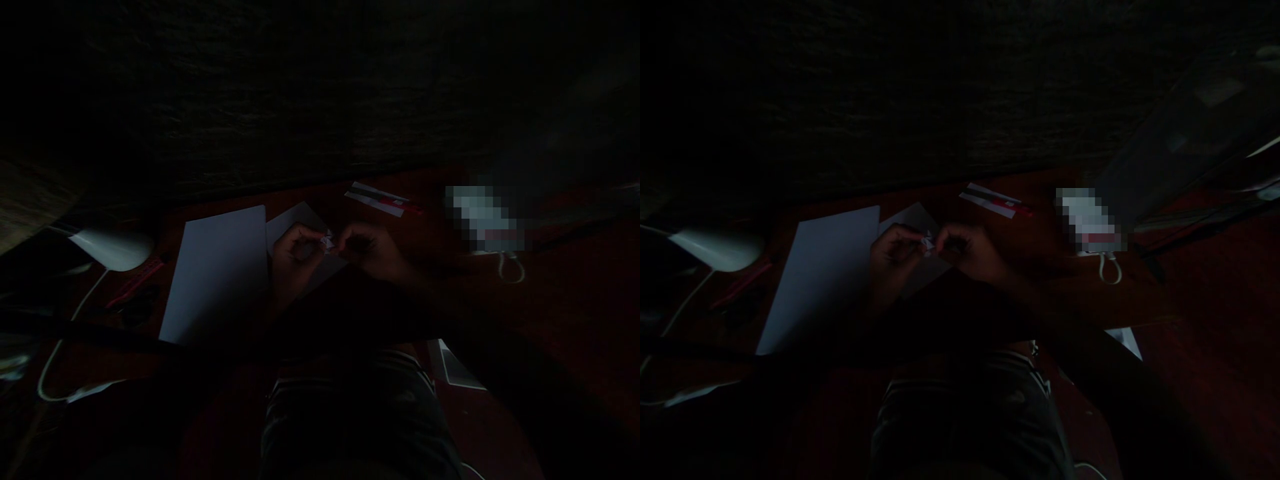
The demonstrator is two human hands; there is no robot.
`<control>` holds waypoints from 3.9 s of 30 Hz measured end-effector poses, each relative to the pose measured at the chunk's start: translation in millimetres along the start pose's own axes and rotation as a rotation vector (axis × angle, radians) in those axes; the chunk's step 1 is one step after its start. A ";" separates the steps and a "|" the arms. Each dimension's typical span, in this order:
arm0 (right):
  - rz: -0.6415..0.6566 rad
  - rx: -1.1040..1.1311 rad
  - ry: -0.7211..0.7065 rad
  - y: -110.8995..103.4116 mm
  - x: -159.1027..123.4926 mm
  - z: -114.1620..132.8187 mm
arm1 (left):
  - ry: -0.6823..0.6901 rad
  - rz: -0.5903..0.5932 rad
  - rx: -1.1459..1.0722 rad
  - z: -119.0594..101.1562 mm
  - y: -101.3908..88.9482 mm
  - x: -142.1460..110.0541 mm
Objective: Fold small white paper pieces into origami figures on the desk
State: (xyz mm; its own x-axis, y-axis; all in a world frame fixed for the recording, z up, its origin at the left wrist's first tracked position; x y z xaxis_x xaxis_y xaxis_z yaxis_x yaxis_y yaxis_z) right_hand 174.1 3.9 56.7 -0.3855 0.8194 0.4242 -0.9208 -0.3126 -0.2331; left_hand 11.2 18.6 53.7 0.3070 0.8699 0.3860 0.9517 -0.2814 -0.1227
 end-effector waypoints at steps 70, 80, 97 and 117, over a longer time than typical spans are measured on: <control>-0.015 0.105 0.127 -5.6 2.1 -6.1 | -0.236 0.064 -0.172 21.0 3.3 -2.4; -0.027 0.214 0.191 -8.2 1.7 -11.2 | -0.304 0.064 -0.211 34.6 2.4 -2.0; -0.021 0.082 0.128 -4.0 0.4 -7.4 | -0.301 0.070 -0.099 26.3 7.0 -4.1; -0.002 0.138 0.122 -4.7 2.1 -9.5 | -0.358 0.149 -0.152 22.8 13.0 -5.9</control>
State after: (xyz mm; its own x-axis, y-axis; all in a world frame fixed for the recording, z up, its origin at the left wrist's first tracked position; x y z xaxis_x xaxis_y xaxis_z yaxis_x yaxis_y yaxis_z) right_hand 178.2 11.6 50.3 -0.3815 0.8696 0.3135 -0.9241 -0.3670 -0.1064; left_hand 21.9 19.0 29.0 0.4483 0.8934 0.0284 0.8939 -0.4483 -0.0068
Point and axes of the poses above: each hand's wrist, its own x-axis towards the middle knuckle, its own y-axis out of the palm, z = x × y, the point moved 6 cm from there along x, towards the middle knuckle, and after that the axes turned 8 degrees about z, right-handed, at the moved point
